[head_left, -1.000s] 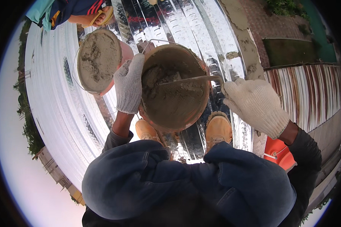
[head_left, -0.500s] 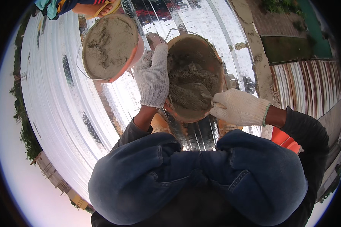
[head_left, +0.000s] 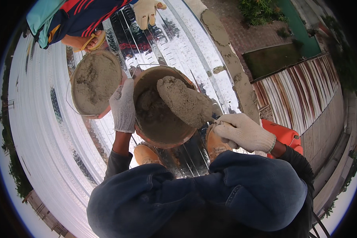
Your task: The person scoops wet cement from a bucket using a trowel and applies it to a metal surface, smoothing it along the edge. Another person is visible nearby also working on the same surface.
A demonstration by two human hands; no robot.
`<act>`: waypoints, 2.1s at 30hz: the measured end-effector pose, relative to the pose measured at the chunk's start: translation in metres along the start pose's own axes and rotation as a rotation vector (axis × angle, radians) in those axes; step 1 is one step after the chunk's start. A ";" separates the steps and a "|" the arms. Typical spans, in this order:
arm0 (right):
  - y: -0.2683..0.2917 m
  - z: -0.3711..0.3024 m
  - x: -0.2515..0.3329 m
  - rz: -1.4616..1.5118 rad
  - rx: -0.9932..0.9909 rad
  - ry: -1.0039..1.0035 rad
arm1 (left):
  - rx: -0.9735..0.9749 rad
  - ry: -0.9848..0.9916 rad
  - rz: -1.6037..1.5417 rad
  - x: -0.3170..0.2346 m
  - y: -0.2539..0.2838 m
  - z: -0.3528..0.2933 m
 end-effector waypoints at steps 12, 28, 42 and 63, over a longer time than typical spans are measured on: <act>0.078 0.097 -0.033 -0.483 -0.941 0.475 | 0.013 -0.024 0.100 -0.005 -0.005 -0.004; 0.296 0.140 0.037 -0.786 -0.503 0.435 | -0.032 0.110 0.104 -0.002 0.007 -0.003; 0.337 0.169 0.032 -1.363 -0.481 0.464 | -0.030 0.151 0.172 0.010 0.031 -0.014; 0.338 0.223 0.071 -1.130 -0.328 0.588 | -0.107 0.220 0.257 -0.009 0.021 -0.021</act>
Point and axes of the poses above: each hand's wrist, its own z-axis towards the middle knuckle, its own y-axis out of the back of the hand, x = y × z, the point moved 3 cm from there along z, towards the middle knuckle, and after that the axes turned 15 degrees about z, right-handed, at the moved point
